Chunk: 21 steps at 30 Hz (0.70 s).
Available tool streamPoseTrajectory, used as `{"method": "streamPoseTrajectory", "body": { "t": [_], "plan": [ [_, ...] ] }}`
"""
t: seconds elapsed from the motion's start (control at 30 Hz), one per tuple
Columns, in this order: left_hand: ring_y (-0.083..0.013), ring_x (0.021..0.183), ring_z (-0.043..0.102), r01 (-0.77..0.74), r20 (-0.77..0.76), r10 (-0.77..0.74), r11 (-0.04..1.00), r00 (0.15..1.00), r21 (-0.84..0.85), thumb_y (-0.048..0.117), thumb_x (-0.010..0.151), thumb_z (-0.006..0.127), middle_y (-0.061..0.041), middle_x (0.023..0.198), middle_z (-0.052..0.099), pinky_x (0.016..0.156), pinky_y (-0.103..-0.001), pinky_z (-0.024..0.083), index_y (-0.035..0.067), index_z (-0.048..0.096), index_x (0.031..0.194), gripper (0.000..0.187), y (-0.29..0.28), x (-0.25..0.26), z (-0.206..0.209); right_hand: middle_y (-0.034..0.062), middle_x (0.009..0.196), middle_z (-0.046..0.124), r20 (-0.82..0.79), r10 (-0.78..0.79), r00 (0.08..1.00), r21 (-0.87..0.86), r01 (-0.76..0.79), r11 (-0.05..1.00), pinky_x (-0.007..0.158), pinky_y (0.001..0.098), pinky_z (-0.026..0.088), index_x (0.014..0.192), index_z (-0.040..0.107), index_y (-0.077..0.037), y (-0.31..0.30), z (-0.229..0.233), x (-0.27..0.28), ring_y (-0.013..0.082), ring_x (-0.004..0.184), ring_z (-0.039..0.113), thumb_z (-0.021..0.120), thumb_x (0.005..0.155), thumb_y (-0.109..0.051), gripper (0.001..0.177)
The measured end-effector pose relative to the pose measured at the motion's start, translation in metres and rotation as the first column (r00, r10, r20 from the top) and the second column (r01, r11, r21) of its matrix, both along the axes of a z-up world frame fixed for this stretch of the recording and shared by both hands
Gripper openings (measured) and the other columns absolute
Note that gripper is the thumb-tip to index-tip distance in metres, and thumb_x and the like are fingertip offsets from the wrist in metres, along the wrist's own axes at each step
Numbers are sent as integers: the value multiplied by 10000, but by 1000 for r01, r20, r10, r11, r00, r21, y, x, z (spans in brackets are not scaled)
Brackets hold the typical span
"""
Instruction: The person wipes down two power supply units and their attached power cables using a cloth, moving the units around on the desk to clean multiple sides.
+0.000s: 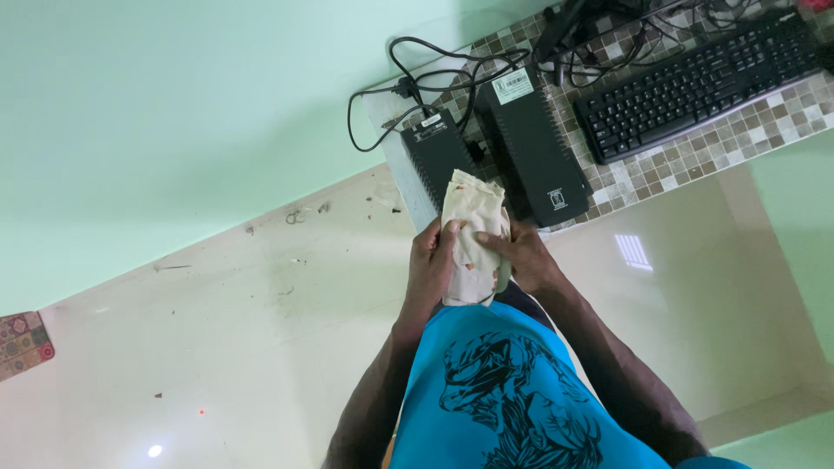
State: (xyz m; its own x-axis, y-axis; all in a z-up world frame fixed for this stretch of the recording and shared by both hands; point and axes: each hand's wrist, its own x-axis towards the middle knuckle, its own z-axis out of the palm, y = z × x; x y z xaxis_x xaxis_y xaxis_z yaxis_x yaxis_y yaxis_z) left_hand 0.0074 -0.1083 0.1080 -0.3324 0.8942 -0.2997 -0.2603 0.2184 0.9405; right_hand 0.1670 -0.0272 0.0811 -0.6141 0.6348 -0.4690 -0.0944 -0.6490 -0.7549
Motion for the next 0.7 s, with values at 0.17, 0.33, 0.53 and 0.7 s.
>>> {"method": "streamPoseTrajectory", "body": {
  "t": [0.17, 0.33, 0.53, 0.7],
  "plan": [
    [-75, 833, 617, 155, 35, -155, 988, 987, 23, 139, 1035, 601, -54, 951, 675, 688, -252, 543, -32, 629, 1251, 277, -12, -11, -1, 146, 1075, 756, 70, -141, 988, 82, 135, 987, 784, 330, 624, 1292, 618, 80, -29, 5, 2, 184, 880, 742, 705, 948, -92, 394],
    [-115, 1013, 667, 327, -93, -320, 942, 943, 72, 59, 952, 652, -89, 1114, 690, 802, -290, 609, -17, 575, 1264, 330, -13, -22, 4, 81, 1213, 709, 101, -241, 965, 426, 177, 888, 951, 311, 585, 1334, 568, -7, -31, 4, 11, 148, 1090, 687, 712, 888, 37, 471],
    [-148, 1042, 659, 345, 27, -373, 883, 928, 318, -2, 1040, 533, -78, 1120, 697, 930, -301, 554, -11, 644, 1232, 222, -11, -24, -20, 90, 1268, 717, -69, -143, 987, 738, 147, 659, 935, 304, 610, 998, 718, -64, -38, 8, 24, 178, 1158, 687, 735, 949, 52, 127],
    [-153, 1068, 673, 216, 564, -270, 963, 781, 162, 164, 1021, 555, -80, 1172, 679, 937, -295, 556, 20, 589, 1377, 385, -12, -18, -36, 123, 1286, 676, 248, -236, 939, 887, -122, 446, 949, 338, 612, 936, 758, -57, -52, 46, 21, 257, 1205, 671, 687, 769, 175, 294]
  ]
}}
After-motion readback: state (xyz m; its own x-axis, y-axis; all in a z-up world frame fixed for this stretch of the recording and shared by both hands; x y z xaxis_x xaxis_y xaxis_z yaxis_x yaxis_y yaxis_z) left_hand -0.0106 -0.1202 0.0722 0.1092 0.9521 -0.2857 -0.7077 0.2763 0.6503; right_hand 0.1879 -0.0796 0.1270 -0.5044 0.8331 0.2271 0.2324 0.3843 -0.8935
